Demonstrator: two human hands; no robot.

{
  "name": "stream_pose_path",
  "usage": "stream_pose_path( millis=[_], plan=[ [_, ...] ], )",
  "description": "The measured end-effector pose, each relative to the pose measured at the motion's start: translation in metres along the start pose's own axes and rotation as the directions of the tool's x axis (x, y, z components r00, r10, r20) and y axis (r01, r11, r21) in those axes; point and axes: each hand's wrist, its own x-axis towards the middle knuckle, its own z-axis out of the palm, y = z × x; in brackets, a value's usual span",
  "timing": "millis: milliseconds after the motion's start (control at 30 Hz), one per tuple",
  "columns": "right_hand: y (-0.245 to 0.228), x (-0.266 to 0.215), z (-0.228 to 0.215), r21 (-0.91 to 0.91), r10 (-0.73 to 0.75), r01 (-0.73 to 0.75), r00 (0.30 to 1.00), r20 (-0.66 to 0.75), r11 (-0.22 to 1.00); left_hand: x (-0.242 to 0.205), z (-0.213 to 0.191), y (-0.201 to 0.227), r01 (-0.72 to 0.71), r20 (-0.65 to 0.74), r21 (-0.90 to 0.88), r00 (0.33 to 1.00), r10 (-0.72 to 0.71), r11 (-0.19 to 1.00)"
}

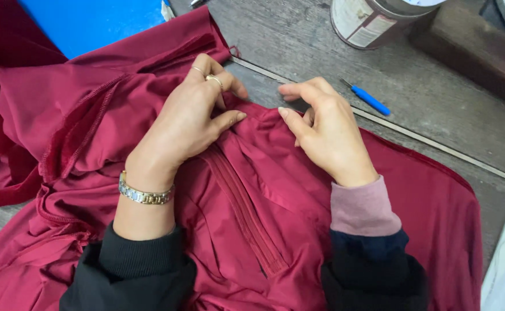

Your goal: Folding and aligning the edge of a red garment on a work table

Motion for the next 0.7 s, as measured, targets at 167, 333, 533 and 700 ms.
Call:
stream_pose_path(
  millis=[167,333,533,700],
  plan=[
    [-0.002,-0.001,0.001,-0.003,0.042,-0.042,0.999,0.014,0.999,0.001,0.008,-0.004,0.005,-0.004,0.094,1.0,-0.005,0.996],
    [-0.001,0.001,0.002,0.007,0.054,-0.054,0.998,0.011,0.998,0.004,0.011,-0.007,0.047,-0.021,0.138,0.999,-0.044,0.989],
    [0.018,0.001,0.013,-0.031,-0.109,0.107,0.992,-0.067,0.994,0.005,0.014,-0.016,-0.059,-0.044,0.171,0.997,0.067,0.983],
    [-0.006,-0.004,0.014,-0.104,-0.217,0.203,0.964,-0.15,0.974,0.005,0.013,-0.014,-0.046,-0.03,0.188,0.998,0.053,0.981]
  ],
)
